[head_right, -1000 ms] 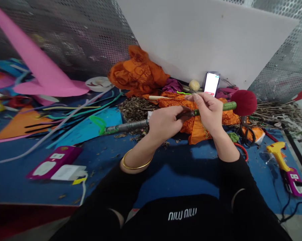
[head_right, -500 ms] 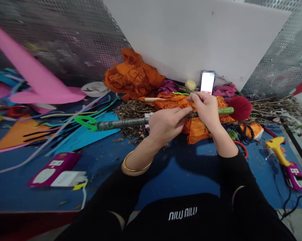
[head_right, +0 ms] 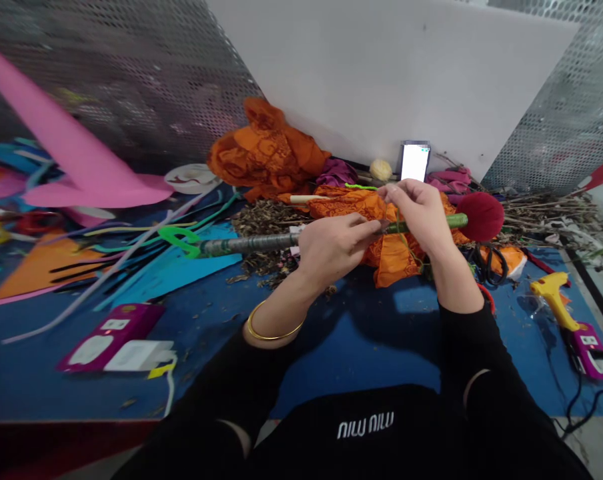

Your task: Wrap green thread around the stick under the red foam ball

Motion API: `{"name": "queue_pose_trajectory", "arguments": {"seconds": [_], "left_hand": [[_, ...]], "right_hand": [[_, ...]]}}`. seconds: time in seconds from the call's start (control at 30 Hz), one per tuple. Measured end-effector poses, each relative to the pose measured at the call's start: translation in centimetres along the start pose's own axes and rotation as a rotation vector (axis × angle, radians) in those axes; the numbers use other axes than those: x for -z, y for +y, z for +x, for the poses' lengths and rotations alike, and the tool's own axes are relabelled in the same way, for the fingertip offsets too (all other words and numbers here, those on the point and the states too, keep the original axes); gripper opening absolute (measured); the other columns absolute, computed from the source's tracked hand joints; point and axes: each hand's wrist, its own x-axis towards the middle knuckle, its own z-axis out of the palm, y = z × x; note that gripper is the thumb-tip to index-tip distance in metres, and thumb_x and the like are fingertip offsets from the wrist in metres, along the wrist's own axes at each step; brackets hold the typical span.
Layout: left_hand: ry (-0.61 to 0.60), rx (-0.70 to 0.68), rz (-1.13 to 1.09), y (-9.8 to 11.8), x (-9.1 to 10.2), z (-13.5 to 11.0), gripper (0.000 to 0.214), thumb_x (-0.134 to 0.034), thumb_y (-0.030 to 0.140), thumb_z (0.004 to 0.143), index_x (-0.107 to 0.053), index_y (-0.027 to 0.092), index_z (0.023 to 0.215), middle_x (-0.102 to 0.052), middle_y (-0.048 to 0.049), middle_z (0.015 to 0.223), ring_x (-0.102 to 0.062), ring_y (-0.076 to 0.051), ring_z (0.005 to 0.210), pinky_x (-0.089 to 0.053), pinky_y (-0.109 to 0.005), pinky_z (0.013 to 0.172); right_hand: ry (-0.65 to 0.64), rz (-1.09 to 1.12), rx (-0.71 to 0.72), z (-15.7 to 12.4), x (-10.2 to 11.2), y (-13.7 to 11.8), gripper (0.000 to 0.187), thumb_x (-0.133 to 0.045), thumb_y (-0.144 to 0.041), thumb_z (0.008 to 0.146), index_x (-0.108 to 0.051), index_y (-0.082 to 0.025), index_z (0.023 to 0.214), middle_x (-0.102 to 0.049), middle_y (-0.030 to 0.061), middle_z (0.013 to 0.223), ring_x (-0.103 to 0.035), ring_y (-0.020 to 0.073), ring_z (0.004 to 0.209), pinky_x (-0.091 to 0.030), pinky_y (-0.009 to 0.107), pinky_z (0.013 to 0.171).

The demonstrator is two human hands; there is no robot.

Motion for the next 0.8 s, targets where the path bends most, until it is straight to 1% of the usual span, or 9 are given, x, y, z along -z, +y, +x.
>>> {"name": "queue_pose_trajectory", "arguments": {"seconds": [0.13,0.23,0.3,0.37,0.43,0.57,0.63,0.73,0.8], "left_hand": [[0.052,0.062,-0.082,-0.9,0.3,-0.1,0.039,-0.052,0.029,0.099,-0.074,0.035,0.131,-0.077,-0.0034,0.095,-0.066,-0.018,0.077,-0.032,-0.03,0.058],[0.11,0.109,-0.108,-1.6,0.8,-0.3,0.039,-0.054,0.029,0.098,-0.076,0.035,0.129,-0.078,-0.0037,0.096,-0.067,-0.019,0.079,-0.037,-0.03,0.06],[0.15,0.15,-0.099,-2.0,1.2,-0.3,0.039,-0.054,0.027,0.098,-0.076,0.035,0.129,-0.079,-0.0036,0.099,-0.069,-0.02,0.084,-0.039,-0.03,0.063],[0.178,0.2,-0.079,-2.5,1.8,-0.4,0.04,-0.054,0.027,0.097,-0.076,0.036,0.129,-0.08,-0.0032,0.101,-0.07,-0.021,0.087,-0.04,-0.03,0.064],[0.181,0.246,-0.062,-3.1,2.4,-0.6,0.04,-0.055,0.028,0.097,-0.076,0.037,0.13,-0.081,-0.0028,0.101,-0.071,-0.022,0.088,-0.041,-0.031,0.065],[0.155,0.263,-0.104,-4.9,3.5,-1.1,0.037,-0.059,0.03,0.095,-0.078,0.039,0.125,-0.082,-0.0009,0.105,-0.074,-0.023,0.093,-0.046,-0.032,0.069],[0.135,0.241,-0.194,-6.0,3.7,-1.3,0.035,-0.062,0.031,0.092,-0.08,0.041,0.12,-0.082,0.0025,0.108,-0.075,-0.022,0.1,-0.05,-0.03,0.076],[0.116,0.212,-0.425,-7.0,3.7,-1.5,0.028,-0.067,0.032,0.087,-0.083,0.039,0.11,-0.083,0.0037,0.11,-0.076,-0.022,0.107,-0.055,-0.03,0.09],[0.126,0.217,-0.635,-7.0,3.6,-1.3,0.026,-0.072,0.033,0.082,-0.085,0.033,0.105,-0.083,0.0002,0.108,-0.076,-0.023,0.105,-0.057,-0.032,0.094]], "right_hand": [[0.002,0.069,-0.018,-0.1,2.7,-1.5,0.029,-0.076,-0.042,0.087,-0.069,-0.019,0.07,-0.075,0.0006,0.076,-0.066,0.0094,0.063,-0.053,0.024,0.06],[-0.039,0.032,-0.058,-0.4,5.4,-2.5,0.032,-0.08,-0.044,0.084,-0.068,-0.018,0.069,-0.071,-0.0012,0.068,-0.046,0.0033,0.043,-0.032,0.021,0.039],[-0.074,-0.029,-0.082,-0.7,7.2,-2.9,0.029,-0.081,-0.038,0.084,-0.068,-0.017,0.069,-0.068,-0.0016,0.064,-0.038,0.001,0.039,-0.02,0.022,0.035],[-0.084,-0.06,-0.09,-0.7,8.9,-2.9,0.02,-0.082,-0.03,0.083,-0.071,-0.017,0.074,-0.064,-0.0024,0.059,-0.037,0.0011,0.038,-0.016,0.024,0.034],[-0.025,-0.036,-0.049,-0.3,10.1,-2.6,0.011,-0.084,-0.022,0.08,-0.074,-0.017,0.077,-0.06,-0.003,0.054,-0.038,0.0018,0.037,-0.015,0.027,0.033],[0.346,0.073,0.103,1.0,11.8,-1.1,0.011,-0.08,-0.013,0.08,-0.076,-0.021,0.072,-0.062,-0.0021,0.054,-0.042,0.0024,0.036,-0.013,0.032,0.035],[0.471,0.112,0.074,1.8,12.7,0.1,0.013,-0.079,-0.016,0.081,-0.074,-0.024,0.072,-0.066,-0.0025,0.058,-0.041,0.0025,0.035,-0.013,0.034,0.036],[0.471,0.066,0.025,3.0,14.1,2.4,0.013,-0.08,-0.027,0.083,-0.07,-0.027,0.074,-0.068,-0.0043,0.062,-0.038,0.0028,0.036,-0.018,0.034,0.038],[0.364,-0.094,0.089,3.7,14.7,3.9,0.02,-0.075,-0.035,0.087,-0.065,-0.027,0.072,-0.065,-0.0043,0.06,-0.045,0.0054,0.044,-0.03,0.03,0.044]]}}
